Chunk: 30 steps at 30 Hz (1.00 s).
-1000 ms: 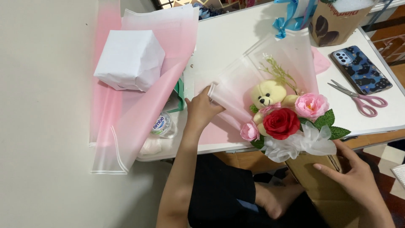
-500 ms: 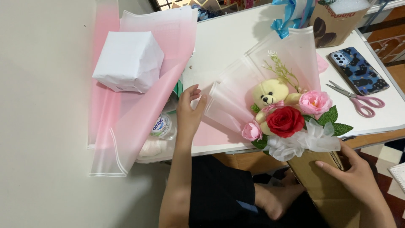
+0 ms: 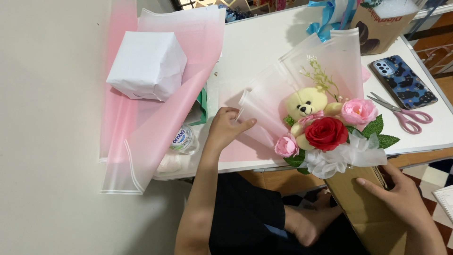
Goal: The person wraps a bouquet containing a teddy bear and artificial flowers in pink and white tissue paper. They secure the wrapping with tape and adjust the paper to create a neat presentation.
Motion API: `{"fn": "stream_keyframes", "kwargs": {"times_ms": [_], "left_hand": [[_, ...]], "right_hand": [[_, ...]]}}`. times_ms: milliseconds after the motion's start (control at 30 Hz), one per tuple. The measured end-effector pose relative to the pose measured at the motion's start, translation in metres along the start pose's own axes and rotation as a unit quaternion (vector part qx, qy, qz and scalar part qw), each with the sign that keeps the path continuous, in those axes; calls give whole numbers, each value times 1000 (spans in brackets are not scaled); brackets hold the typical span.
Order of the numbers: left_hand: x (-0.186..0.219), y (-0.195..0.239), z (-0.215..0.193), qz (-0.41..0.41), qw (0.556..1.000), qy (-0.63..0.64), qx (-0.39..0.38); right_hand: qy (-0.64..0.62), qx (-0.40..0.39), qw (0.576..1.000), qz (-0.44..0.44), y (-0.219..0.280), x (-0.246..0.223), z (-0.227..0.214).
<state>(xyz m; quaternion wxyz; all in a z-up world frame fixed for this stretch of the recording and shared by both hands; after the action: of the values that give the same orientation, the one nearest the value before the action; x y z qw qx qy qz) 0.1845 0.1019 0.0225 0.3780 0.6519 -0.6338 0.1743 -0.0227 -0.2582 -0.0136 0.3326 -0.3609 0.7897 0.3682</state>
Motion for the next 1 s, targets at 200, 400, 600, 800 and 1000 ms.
{"fn": "stream_keyframes", "kwargs": {"times_ms": [200, 400, 600, 800, 1000], "left_hand": [[-13, -22, 10, 14, 996, 82, 26], [-19, -26, 10, 53, 993, 65, 85], [6, 4, -3, 44, 986, 120, 108], [-4, 59, 13, 204, 825, 418, 322], [14, 71, 94, 20, 851, 522, 50]], "right_hand": [[52, -7, 997, -57, -18, 26, -2], [-22, -20, 999, -35, -8, 11, 6], [-27, -11, 999, -43, -2, 7, 5], [-71, 8, 996, 46, 5, -2, 8], [-161, -37, 986, -4, -16, 24, 26]]}}
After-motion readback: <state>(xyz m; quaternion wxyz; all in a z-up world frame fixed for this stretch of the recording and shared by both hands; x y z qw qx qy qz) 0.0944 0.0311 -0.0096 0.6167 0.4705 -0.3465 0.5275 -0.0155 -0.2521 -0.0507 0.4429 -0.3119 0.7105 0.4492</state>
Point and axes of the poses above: each hand's wrist, its own y-axis away from the middle knuckle, its own z-axis out of the palm, x = y × z, the point moved 5 cm from there along -y, towards the middle knuckle, and after that the axes turned 4 degrees about -z, right-handed, at the moved point
